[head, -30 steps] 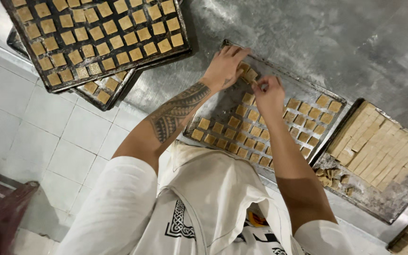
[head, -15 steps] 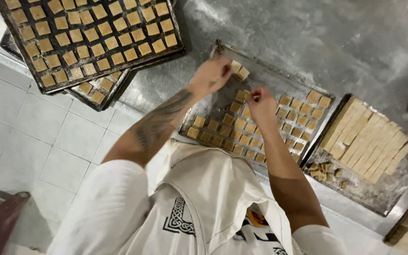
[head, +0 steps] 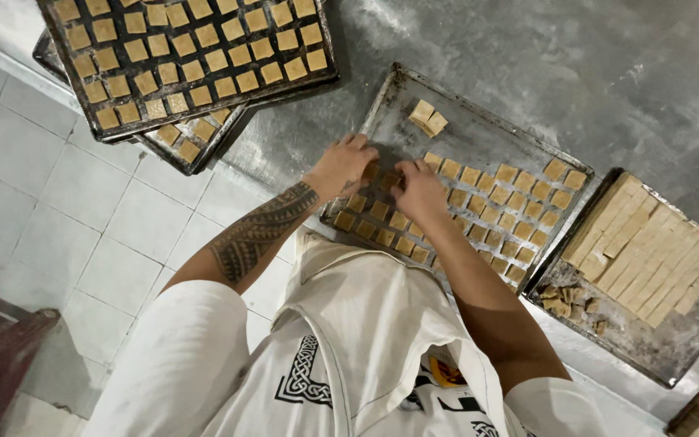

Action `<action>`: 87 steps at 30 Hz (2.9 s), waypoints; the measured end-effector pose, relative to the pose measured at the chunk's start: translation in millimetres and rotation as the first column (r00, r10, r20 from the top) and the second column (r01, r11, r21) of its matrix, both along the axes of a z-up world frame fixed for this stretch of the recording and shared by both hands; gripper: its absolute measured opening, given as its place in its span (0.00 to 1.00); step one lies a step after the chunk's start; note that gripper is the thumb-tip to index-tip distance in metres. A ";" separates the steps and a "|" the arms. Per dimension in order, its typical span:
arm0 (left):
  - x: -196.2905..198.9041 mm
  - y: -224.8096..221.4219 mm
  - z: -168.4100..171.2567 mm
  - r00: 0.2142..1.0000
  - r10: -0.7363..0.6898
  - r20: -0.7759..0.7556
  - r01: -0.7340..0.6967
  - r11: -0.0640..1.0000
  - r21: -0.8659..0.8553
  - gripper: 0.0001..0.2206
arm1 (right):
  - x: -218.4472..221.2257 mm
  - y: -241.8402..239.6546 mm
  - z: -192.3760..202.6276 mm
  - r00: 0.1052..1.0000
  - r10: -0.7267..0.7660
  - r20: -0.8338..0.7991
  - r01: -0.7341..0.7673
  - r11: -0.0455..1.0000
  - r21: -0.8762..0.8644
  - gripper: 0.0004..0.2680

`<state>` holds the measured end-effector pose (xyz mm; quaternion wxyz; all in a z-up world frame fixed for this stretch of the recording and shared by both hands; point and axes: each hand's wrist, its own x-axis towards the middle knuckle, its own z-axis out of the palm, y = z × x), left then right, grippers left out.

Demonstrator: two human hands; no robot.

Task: The person picks up square dough pieces from one tray and places them onto another tray, arranging them in a grid. The person then picks up several trays and moves them to a different location in the workspace.

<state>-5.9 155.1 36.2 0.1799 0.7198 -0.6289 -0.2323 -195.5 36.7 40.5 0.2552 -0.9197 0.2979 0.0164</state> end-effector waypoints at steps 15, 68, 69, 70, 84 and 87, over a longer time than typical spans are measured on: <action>5.3 -46.7 -13.6 0.998 0.045 -0.051 -0.053 0.987 -0.155 0.17 | -0.6 -90.3 -1.9 0.973 -0.217 0.074 0.216 0.976 0.019 0.12; 20.4 -50.9 -0.9 0.869 0.296 -0.397 -0.326 0.945 -0.009 0.06 | 25.4 -146.0 -17.8 0.874 -0.481 -0.069 0.458 0.769 0.446 0.07; 21.5 -49.3 0.0 0.867 0.300 -0.398 -0.336 0.942 -0.022 0.06 | 26.3 -146.3 -8.6 0.872 -0.482 -0.084 0.468 0.773 0.429 0.07; 22.8 -48.0 1.1 0.865 0.304 -0.399 -0.346 0.937 -0.036 0.06 | 26.7 -144.8 1.0 0.871 -0.482 -0.099 0.477 0.777 0.411 0.07; 10.1 -51.1 -13.6 1.000 0.023 0.013 -0.022 0.995 -0.101 0.05 | 40.5 -73.5 14.4 0.940 -0.011 -0.342 0.101 0.963 0.248 0.08; 9.0 -40.8 -13.6 0.999 0.034 0.026 -0.034 0.999 -0.021 0.12 | 34.8 -67.1 10.2 0.980 -0.059 -0.191 0.086 0.988 0.132 0.10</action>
